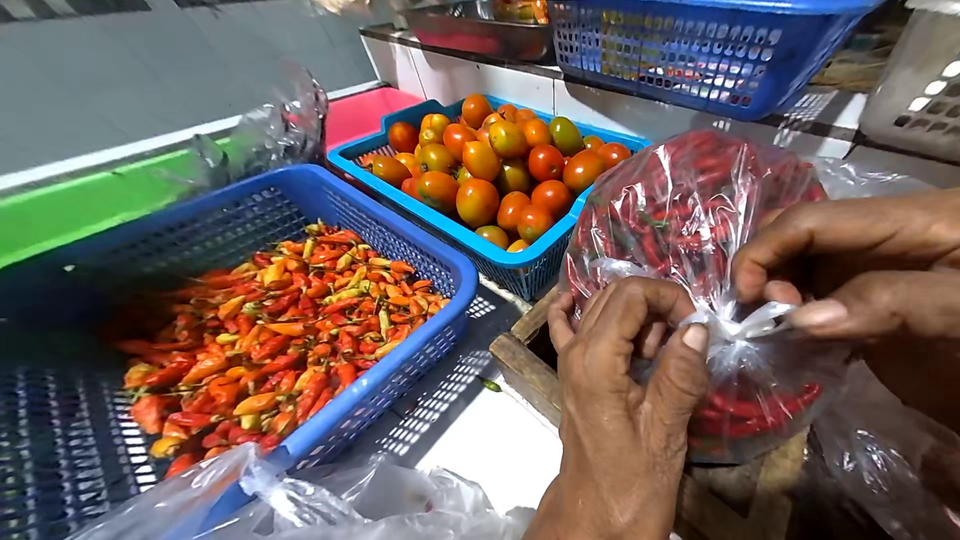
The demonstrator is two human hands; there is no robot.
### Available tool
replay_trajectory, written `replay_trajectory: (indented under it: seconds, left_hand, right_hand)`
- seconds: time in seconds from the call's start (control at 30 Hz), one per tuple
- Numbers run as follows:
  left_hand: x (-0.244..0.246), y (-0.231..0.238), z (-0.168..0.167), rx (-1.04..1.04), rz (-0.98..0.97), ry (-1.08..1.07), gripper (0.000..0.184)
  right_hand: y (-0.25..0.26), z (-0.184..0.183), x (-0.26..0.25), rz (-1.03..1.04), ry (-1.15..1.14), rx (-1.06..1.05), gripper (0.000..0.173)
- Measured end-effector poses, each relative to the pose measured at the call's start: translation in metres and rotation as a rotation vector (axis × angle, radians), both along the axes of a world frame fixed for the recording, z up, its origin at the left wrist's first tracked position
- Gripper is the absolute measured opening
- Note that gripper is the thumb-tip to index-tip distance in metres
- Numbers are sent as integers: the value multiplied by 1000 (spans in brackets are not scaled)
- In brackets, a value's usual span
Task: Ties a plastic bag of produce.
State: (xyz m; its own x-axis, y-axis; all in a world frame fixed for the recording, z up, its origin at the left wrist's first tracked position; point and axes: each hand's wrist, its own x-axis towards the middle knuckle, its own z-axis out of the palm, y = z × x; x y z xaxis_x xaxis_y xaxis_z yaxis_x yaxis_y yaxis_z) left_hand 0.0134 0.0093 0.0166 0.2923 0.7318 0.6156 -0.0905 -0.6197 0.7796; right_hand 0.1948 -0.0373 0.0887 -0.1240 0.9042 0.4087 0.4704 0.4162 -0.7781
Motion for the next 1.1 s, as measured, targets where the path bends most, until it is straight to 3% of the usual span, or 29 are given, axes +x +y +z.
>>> replay_trajectory:
  seconds: [0.13,0.27,0.47,0.7,1.03,1.1]
  left_hand:
    - [-1,1,0,-28,-5,-21,25]
    - [-1,2,0,-15,19,-4,27]
    - [1,0,2,152,106,242,34]
    - [5,-3,0,232,164,285,30]
    - [3,-4,-2,145,110,234,23]
    - [2,-3,-2,122,111,222,22]
  right_hand:
    - [-1,0,3,19,-190,26,8]
    - [-5,-4,0,-59,-241,89,21]
    - [-11,2,-5,-76,27,-14,22]
    - [-12,3,-3,-20,340,-39,27]
    - [-6,-3,10,34,414,-23,27]
    - [-5,1,8,-5,319,-49,26]
